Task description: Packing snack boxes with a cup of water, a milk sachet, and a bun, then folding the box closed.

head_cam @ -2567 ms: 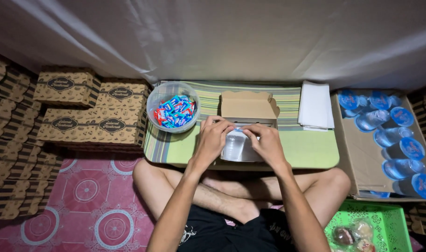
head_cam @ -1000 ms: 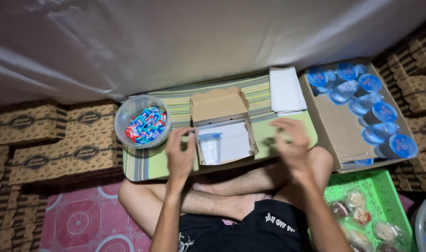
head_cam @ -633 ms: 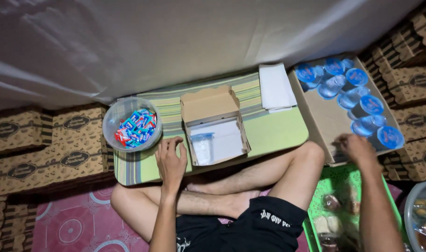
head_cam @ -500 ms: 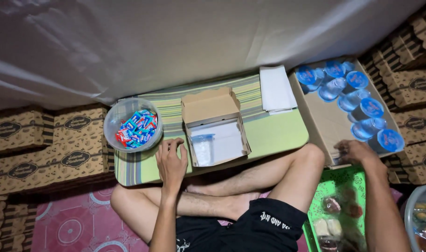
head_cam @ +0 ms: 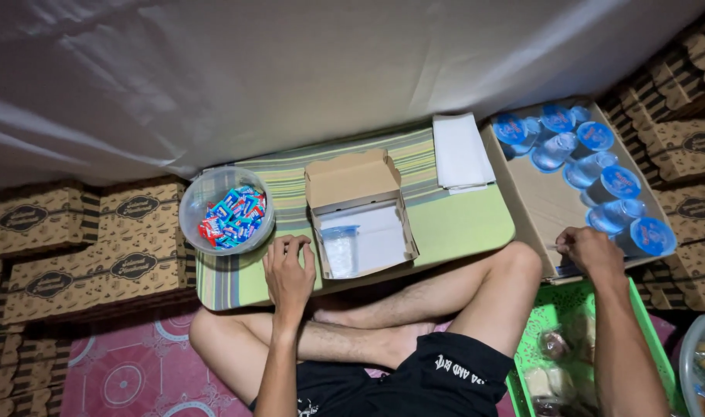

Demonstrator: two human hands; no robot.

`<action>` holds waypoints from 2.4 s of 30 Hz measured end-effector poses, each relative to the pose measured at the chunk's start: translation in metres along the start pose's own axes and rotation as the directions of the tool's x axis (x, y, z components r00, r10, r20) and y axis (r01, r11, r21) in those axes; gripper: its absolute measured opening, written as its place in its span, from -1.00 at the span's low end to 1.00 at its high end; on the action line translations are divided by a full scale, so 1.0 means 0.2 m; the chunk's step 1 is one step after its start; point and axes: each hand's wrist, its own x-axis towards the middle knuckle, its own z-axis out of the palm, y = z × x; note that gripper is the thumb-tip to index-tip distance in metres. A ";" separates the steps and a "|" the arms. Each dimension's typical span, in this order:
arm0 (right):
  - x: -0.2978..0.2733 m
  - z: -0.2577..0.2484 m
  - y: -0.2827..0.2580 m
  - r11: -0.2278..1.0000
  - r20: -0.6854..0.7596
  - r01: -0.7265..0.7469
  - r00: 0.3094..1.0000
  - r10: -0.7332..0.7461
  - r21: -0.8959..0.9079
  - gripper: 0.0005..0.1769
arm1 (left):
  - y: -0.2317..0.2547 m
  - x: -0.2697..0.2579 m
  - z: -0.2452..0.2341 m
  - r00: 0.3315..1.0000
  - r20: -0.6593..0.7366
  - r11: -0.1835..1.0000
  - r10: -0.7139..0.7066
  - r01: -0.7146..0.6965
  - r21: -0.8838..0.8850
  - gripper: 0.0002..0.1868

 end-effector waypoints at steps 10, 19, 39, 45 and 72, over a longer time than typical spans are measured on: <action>-0.09 0.19 -0.12 0.988 -0.199 0.113 0.976 -0.091 0.103 -0.73 | -0.01 -0.04 -0.01 1.000 -0.003 0.999 -0.020 0.020 -0.039 -0.85; -0.35 -0.02 -0.90 0.904 -0.396 0.330 0.895 -0.207 0.273 -0.79 | 0.03 -0.03 -0.07 0.977 -0.065 0.930 -0.204 0.172 -0.325 -0.84; -0.82 -0.04 -2.03 0.510 -0.422 0.770 0.638 -0.645 0.384 -0.69 | 0.40 0.01 -0.21 0.995 0.044 0.780 -0.092 0.099 -0.618 -0.92; -0.82 -0.03 -2.05 0.464 -0.424 0.631 0.769 -0.479 0.622 -0.83 | 0.39 0.00 -0.27 0.982 0.067 0.693 -0.175 0.172 -0.701 -0.87; -0.77 0.18 -2.00 0.282 -0.207 0.265 0.953 -0.220 0.922 -0.80 | 0.41 0.03 -0.31 0.995 -0.097 0.732 -0.036 -0.040 -0.681 -0.74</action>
